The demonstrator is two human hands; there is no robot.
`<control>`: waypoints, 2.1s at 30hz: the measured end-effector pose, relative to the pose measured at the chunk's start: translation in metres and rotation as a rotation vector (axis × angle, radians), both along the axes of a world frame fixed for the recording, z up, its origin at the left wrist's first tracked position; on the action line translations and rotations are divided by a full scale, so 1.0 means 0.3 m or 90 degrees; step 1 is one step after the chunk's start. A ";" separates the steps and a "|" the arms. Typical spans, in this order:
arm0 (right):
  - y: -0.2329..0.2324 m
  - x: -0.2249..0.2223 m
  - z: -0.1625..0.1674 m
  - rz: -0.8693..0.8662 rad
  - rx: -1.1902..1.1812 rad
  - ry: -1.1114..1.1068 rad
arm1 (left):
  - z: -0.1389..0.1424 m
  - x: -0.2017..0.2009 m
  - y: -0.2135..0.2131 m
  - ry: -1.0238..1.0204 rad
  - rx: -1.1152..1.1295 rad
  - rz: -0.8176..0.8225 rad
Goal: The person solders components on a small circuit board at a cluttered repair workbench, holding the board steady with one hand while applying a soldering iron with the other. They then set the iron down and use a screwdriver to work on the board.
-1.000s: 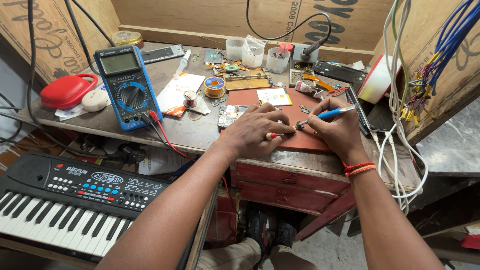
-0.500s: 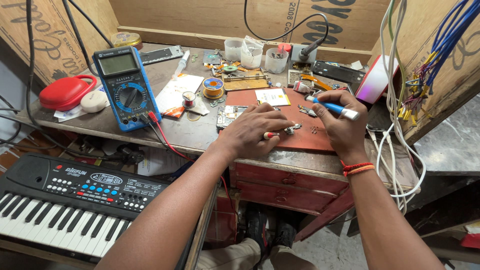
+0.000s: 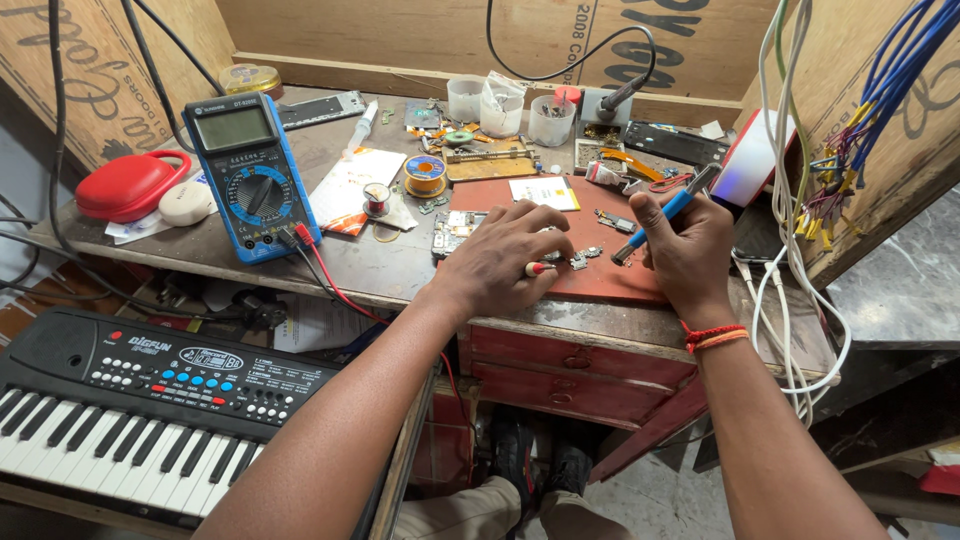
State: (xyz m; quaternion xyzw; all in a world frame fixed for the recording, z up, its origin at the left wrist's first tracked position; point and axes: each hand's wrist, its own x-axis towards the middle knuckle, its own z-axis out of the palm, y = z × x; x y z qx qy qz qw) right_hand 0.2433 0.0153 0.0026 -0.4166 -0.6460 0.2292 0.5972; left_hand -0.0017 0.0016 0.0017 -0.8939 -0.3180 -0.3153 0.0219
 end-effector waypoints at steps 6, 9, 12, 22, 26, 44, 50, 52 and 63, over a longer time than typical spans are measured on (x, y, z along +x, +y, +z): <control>0.007 -0.006 -0.003 -0.015 0.003 -0.102 | 0.001 0.006 -0.003 0.022 -0.006 0.009; 0.010 -0.010 -0.002 -0.048 0.029 -0.170 | 0.006 0.007 -0.006 0.026 -0.015 -0.003; 0.009 -0.014 -0.002 0.005 0.000 -0.158 | 0.006 0.004 -0.012 -0.007 -0.034 -0.006; 0.002 -0.003 -0.004 0.087 -0.026 -0.081 | 0.008 0.008 -0.007 0.045 -0.042 0.012; 0.007 -0.006 -0.008 0.040 0.000 -0.139 | 0.009 0.009 -0.001 0.062 -0.038 0.018; 0.003 -0.012 -0.003 0.049 -0.020 -0.101 | 0.015 0.011 -0.003 0.062 -0.057 0.018; 0.005 -0.007 -0.007 0.031 -0.001 -0.129 | 0.013 0.012 -0.004 0.059 -0.057 0.015; 0.006 -0.010 -0.008 0.042 -0.002 -0.114 | 0.013 0.007 -0.005 0.058 -0.056 0.015; 0.000 -0.012 -0.001 0.095 -0.082 -0.087 | 0.014 0.009 -0.003 0.062 -0.065 0.015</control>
